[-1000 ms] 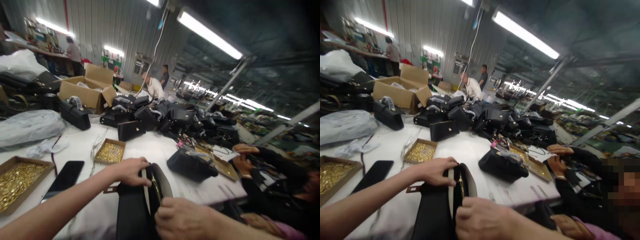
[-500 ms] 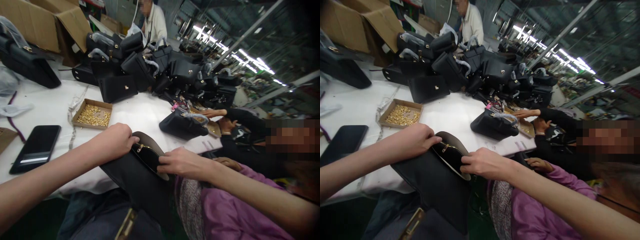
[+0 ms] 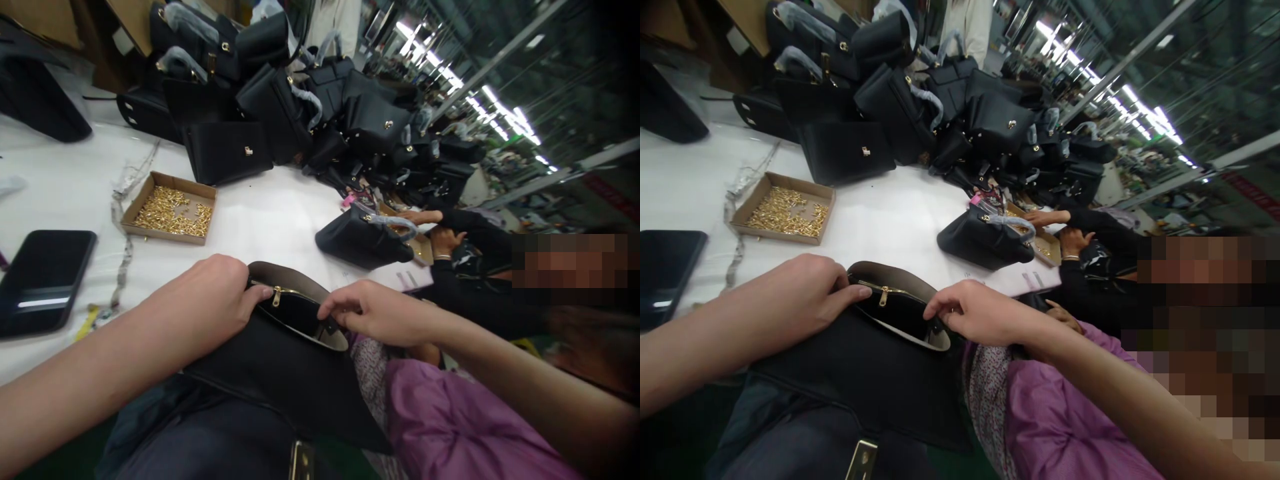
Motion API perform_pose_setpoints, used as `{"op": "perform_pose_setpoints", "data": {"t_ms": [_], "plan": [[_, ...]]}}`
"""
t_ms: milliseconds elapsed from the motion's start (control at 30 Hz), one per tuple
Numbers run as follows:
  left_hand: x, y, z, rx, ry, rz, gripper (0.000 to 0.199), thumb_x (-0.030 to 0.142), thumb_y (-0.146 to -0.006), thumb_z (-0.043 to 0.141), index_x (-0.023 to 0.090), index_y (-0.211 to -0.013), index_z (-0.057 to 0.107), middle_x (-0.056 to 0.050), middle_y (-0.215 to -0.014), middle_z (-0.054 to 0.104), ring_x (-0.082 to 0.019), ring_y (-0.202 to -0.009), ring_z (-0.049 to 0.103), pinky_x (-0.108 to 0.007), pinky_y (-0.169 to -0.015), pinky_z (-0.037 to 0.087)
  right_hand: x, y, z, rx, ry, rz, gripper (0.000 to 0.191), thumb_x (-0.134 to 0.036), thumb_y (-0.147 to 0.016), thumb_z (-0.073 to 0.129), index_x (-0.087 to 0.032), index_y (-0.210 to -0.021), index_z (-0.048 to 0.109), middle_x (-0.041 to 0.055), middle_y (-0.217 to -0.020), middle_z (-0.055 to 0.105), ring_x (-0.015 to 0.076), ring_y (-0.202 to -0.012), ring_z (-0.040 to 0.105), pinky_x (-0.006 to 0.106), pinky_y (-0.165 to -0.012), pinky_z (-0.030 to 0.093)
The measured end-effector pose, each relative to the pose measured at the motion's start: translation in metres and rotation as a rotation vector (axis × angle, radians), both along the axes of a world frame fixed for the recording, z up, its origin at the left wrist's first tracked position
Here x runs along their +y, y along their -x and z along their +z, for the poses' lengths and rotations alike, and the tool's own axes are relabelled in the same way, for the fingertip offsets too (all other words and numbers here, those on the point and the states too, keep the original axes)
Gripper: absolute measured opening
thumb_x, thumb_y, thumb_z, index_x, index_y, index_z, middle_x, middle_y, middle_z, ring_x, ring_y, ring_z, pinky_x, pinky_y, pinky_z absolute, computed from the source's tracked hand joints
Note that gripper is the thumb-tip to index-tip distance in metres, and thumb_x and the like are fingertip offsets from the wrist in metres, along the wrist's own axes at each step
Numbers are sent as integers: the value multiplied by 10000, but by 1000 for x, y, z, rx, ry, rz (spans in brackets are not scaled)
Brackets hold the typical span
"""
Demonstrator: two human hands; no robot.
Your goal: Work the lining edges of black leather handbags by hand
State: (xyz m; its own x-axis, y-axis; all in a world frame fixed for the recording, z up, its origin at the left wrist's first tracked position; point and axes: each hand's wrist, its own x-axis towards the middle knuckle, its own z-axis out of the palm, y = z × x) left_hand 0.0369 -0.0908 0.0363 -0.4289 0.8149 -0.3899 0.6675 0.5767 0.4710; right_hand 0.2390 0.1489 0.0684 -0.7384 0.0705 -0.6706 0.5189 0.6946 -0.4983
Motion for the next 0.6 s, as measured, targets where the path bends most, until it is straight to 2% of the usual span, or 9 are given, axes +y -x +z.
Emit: {"op": "perform_pose_setpoints", "data": {"t_ms": [133, 200, 300, 400, 467, 533, 600], "plan": [[0, -2, -2, 8, -32, -18, 517, 601, -1057, 573, 189, -770, 697, -113, -734, 685, -239, -648, 591, -391, -657, 358, -9, -11, -4, -63, 134, -204, 331, -199, -928, 690, -235, -1245, 778, 14, -919, 813, 197, -811, 730, 293, -727, 526], [2, -1, -3, 22, -27, -20, 519, 594, -1053, 579, 191, -742, 683, -105, -699, 666, -229, -615, 562, -390, -641, 356, -13, -18, -11, -37, 51, -268, 329, -224, -894, 773, -230, -1221, 731, 14, -907, 801, 197, -793, 725, 293, -706, 519], [1, 1, -4, -12, -16, 15, 505, 593, -1045, 582, 200, -750, 700, -87, -668, 663, -223, -591, 578, -382, -617, 373, -18, -24, -22, 34, -112, -294, 398, -142, -822, 803, -226, -1193, 689, 16, -899, 791, 199, -775, 731, 288, -663, 493], [-14, 3, -1, -76, 21, 28, 536, 655, -1028, 567, 217, -767, 733, -77, -649, 675, -229, -575, 625, -372, -570, 379, -23, -20, -23, 99, -176, -249, 326, -120, -861, 757, -223, -1167, 712, 33, -927, 788, 206, -821, 742, 296, -689, 503], [-30, 4, 6, -135, 95, -6, 618, 762, -1008, 530, 235, -779, 757, -73, -634, 676, -232, -526, 614, -373, -501, 349, -27, -10, -21, 163, -190, -177, 285, -118, -890, 741, -224, -1154, 738, 40, -982, 793, 203, -872, 740, 300, -743, 516], [-46, 6, 15, -193, 176, -77, 719, 884, -969, 478, 254, -778, 767, -70, -622, 667, -232, -488, 590, -371, -450, 312, -32, 3, -20, 205, -131, -65, 326, -85, -897, 729, -225, -1191, 745, 36, -1045, 795, 195, -922, 734, 297, -796, 522], [-56, 8, 24, -95, 210, -106, 763, 918, -952, 441, 248, -747, 745, -81, -592, 616, -235, -469, 533, -375, -455, 260, -39, 16, -26, 221, -12, 57, 429, -36, -886, 709, -223, -1271, 720, 27, -1074, 785, 185, -941, 722, 290, -816, 515]]}}
